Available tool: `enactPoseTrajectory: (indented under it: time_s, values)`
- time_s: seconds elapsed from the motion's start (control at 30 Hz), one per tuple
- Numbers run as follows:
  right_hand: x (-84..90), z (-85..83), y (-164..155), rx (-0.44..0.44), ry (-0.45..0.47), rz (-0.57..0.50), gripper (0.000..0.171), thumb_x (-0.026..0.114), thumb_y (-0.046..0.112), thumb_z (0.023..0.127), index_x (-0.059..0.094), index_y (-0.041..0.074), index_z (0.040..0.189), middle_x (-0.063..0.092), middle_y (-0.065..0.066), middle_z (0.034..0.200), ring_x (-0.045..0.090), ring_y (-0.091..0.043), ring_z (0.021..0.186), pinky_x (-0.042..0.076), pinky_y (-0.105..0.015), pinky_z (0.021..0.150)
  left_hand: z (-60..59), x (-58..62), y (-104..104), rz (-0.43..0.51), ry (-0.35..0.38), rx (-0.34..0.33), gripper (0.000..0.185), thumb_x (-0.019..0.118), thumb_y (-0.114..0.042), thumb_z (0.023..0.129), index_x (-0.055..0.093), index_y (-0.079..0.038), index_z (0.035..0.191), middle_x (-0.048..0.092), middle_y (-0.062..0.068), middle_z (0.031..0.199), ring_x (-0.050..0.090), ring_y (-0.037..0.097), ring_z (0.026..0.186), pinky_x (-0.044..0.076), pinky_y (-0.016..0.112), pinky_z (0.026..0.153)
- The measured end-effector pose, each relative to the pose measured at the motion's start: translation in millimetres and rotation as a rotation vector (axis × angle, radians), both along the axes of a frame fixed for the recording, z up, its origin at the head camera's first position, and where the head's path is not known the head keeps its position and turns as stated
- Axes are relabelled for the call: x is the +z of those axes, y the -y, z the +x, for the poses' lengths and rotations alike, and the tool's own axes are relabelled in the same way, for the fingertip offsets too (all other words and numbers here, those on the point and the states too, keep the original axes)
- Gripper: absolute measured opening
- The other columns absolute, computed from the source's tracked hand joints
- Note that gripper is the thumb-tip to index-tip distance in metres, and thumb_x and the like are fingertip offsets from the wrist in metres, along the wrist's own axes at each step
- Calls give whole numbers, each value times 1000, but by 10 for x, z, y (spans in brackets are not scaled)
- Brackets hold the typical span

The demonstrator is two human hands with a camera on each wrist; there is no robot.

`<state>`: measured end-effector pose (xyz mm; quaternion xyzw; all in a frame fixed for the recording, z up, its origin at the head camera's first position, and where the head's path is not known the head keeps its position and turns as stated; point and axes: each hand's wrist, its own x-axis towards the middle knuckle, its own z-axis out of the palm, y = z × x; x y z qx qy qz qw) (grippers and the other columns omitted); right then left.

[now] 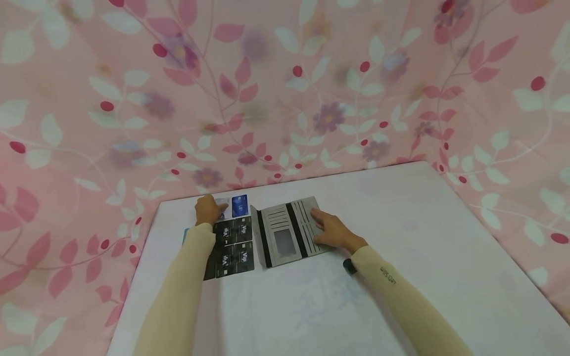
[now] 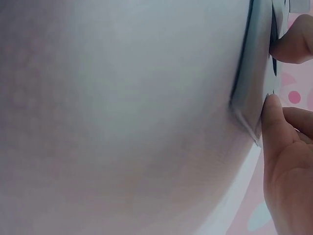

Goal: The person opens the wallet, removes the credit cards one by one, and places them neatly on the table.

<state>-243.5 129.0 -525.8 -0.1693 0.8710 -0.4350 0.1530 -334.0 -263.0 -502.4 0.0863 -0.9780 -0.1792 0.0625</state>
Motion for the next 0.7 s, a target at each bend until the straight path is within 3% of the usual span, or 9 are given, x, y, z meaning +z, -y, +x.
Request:
enactPoseTrajectory:
  time_s: [0.27, 0.47, 0.63, 0.7]
  values:
    - [-23, -12, 35, 9, 13, -10, 94, 71, 0, 75, 19, 0, 153, 25, -12, 157, 42, -23, 134, 39, -27, 104, 36, -14, 34, -91, 19, -81, 37, 74, -23, 87, 63, 11, 76, 63, 27, 75, 62, 40, 73, 51, 54, 74]
    - [-69, -31, 8, 16, 19, -40, 90, 71, -1, 77, 21, -1, 153, 26, -14, 157, 42, -26, 135, 40, -29, 103, 51, -18, 92, -49, 60, -78, 39, 58, -22, 96, 64, 16, 93, 64, 32, 92, 63, 45, 85, 51, 56, 78]
    - [7, -134, -169, -7, 18, -159, 78, 69, 7, 89, 25, 3, 153, 32, -15, 155, 44, -31, 133, 43, -39, 103, -13, 40, 59, -45, 56, -120, 52, 51, -35, 99, 55, 9, 124, 58, 32, 118, 59, 47, 103, 48, 57, 88]
    - [98, -202, -264, -47, -54, -155, 75, 69, 16, 92, 26, 7, 154, 33, -14, 154, 43, -33, 134, 43, -44, 102, -38, 90, 17, -43, 38, -149, 60, 49, -43, 99, 48, 3, 136, 52, 30, 130, 54, 47, 113, 45, 59, 94]
